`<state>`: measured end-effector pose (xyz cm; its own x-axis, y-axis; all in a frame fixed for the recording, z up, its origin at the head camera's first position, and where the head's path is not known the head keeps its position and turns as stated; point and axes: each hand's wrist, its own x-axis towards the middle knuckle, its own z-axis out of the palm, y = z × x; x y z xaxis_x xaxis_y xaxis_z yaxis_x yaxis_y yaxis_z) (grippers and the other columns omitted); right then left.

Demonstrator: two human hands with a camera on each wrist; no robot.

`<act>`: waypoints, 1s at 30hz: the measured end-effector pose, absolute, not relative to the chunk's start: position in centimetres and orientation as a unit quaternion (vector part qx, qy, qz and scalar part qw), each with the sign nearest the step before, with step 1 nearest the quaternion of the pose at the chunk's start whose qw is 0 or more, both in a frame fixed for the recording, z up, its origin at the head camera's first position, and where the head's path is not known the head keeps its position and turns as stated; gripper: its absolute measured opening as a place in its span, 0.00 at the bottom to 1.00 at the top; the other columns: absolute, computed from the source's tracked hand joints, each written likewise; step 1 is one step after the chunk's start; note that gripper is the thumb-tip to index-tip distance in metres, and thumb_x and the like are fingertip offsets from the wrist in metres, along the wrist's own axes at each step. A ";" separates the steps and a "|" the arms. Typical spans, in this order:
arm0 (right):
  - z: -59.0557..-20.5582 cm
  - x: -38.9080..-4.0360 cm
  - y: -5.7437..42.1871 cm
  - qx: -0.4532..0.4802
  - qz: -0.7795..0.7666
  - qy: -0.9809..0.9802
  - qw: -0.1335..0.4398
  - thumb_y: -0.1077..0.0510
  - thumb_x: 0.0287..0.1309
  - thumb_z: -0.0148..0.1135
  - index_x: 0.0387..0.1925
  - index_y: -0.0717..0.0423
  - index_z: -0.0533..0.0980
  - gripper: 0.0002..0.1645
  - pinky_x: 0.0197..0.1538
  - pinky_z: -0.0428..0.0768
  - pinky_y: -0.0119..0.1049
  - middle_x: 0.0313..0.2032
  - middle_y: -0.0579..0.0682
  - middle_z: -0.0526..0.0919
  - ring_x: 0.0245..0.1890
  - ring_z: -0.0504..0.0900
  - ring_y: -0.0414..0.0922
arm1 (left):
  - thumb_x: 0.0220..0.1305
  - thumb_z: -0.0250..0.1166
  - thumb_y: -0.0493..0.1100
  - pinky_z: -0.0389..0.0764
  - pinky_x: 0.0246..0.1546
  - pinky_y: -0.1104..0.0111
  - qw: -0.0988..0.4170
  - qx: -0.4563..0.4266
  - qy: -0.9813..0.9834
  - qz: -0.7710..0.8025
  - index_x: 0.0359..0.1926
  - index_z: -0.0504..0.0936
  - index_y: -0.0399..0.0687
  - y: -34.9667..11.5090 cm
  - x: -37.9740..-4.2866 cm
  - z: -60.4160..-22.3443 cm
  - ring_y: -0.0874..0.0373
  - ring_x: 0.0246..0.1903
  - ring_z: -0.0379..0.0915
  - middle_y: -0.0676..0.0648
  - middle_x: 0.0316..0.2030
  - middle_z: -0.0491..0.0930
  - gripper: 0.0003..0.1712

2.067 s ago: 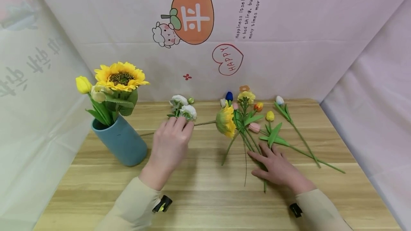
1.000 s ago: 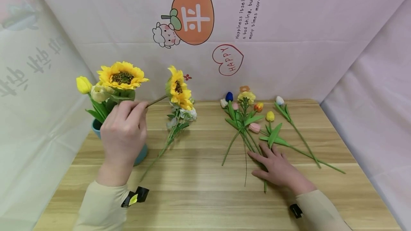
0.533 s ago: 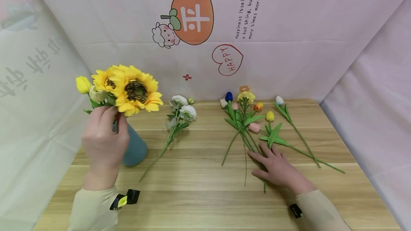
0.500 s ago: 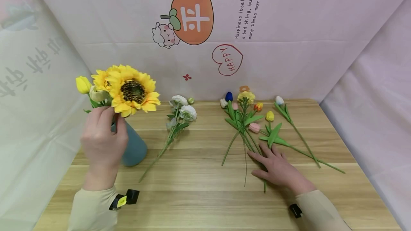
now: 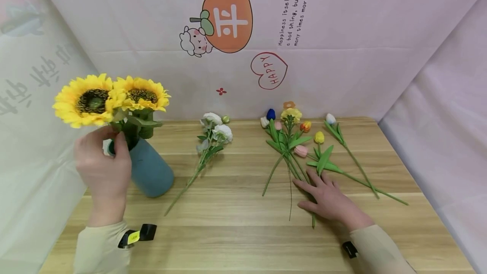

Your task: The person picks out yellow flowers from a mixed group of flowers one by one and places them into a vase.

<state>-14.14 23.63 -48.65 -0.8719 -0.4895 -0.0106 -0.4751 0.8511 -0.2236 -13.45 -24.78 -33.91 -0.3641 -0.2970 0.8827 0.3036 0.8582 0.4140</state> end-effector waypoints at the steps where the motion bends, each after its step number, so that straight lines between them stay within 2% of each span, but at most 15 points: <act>1: -48.7 -14.1 23.6 -0.252 -0.108 0.961 0.033 0.38 0.57 0.63 0.68 0.39 0.65 0.39 0.51 0.63 0.77 0.70 0.66 0.54 0.63 0.53 0.77 | 0.62 0.61 0.34 0.69 0.45 0.45 0.562 0.006 -0.781 -0.271 0.37 0.82 0.31 -25.0 -13.5 -34.0 0.36 0.38 0.71 0.32 0.32 0.81 0.08; 6: -48.7 -14.1 23.6 -0.254 -0.109 0.960 0.030 0.38 0.57 0.63 0.68 0.40 0.65 0.39 0.51 0.63 0.77 0.70 0.66 0.54 0.63 0.53 0.76 | 0.62 0.61 0.33 0.68 0.43 0.47 0.546 0.029 -0.785 -0.291 0.37 0.83 0.31 -26.0 -13.5 -34.3 0.36 0.37 0.71 0.32 0.32 0.81 0.07; 13: -48.6 -14.1 23.6 -0.256 -0.109 0.960 0.028 0.38 0.58 0.63 0.68 0.40 0.65 0.39 0.51 0.64 0.77 0.70 0.66 0.53 0.63 0.53 0.76 | 0.61 0.62 0.33 0.64 0.39 0.58 0.501 0.076 -0.807 -0.303 0.35 0.84 0.31 -26.9 -13.3 -34.5 0.41 0.36 0.71 0.33 0.32 0.81 0.07; 17: -48.6 -14.1 23.6 -0.256 -0.109 0.960 0.028 0.38 0.58 0.63 0.68 0.40 0.65 0.39 0.51 0.64 0.77 0.70 0.67 0.53 0.63 0.53 0.76 | 0.61 0.63 0.34 0.63 0.40 0.56 0.482 0.090 -0.815 -0.308 0.35 0.85 0.32 -27.3 -13.3 -34.8 0.43 0.36 0.68 0.34 0.33 0.80 0.08; 22: -48.7 -14.1 23.6 -0.257 -0.111 0.960 0.028 0.38 0.58 0.63 0.68 0.40 0.65 0.39 0.51 0.63 0.77 0.70 0.67 0.53 0.63 0.53 0.77 | 0.60 0.65 0.37 0.63 0.45 0.47 0.475 0.088 -0.825 -0.293 0.31 0.81 0.26 -27.7 -13.1 -35.3 0.37 0.36 0.65 0.30 0.31 0.75 0.12; 25: -48.8 -14.1 23.6 -0.257 -0.110 0.960 0.028 0.38 0.58 0.63 0.68 0.40 0.65 0.39 0.51 0.62 0.78 0.70 0.67 0.53 0.63 0.52 0.77 | 0.60 0.67 0.39 0.61 0.48 0.48 0.477 0.093 -0.823 -0.295 0.36 0.80 0.26 -27.7 -12.9 -35.8 0.36 0.38 0.64 0.34 0.33 0.72 0.15; 26: -48.8 -14.1 23.6 -0.258 -0.110 0.960 0.027 0.38 0.58 0.63 0.69 0.40 0.65 0.39 0.51 0.62 0.77 0.70 0.67 0.53 0.63 0.52 0.77 | 0.60 0.67 0.40 0.60 0.49 0.49 0.479 0.095 -0.820 -0.298 0.39 0.80 0.28 -27.6 -12.8 -36.0 0.38 0.40 0.63 0.35 0.35 0.72 0.15; 28: -48.8 -14.1 23.6 -0.258 -0.109 0.960 0.026 0.38 0.58 0.63 0.69 0.40 0.64 0.39 0.51 0.62 0.77 0.70 0.67 0.53 0.63 0.53 0.77 | 0.59 0.67 0.42 0.59 0.50 0.54 0.480 0.110 -0.811 -0.316 0.47 0.82 0.38 -27.4 -12.6 -36.4 0.45 0.45 0.62 0.45 0.40 0.71 0.16; 30: -48.8 -14.1 23.6 -0.258 -0.108 0.960 0.027 0.38 0.58 0.63 0.69 0.40 0.65 0.39 0.51 0.62 0.77 0.70 0.67 0.53 0.63 0.53 0.77 | 0.59 0.67 0.43 0.58 0.51 0.58 0.484 0.125 -0.798 -0.336 0.55 0.79 0.49 -27.0 -12.3 -36.8 0.54 0.50 0.57 0.55 0.45 0.66 0.22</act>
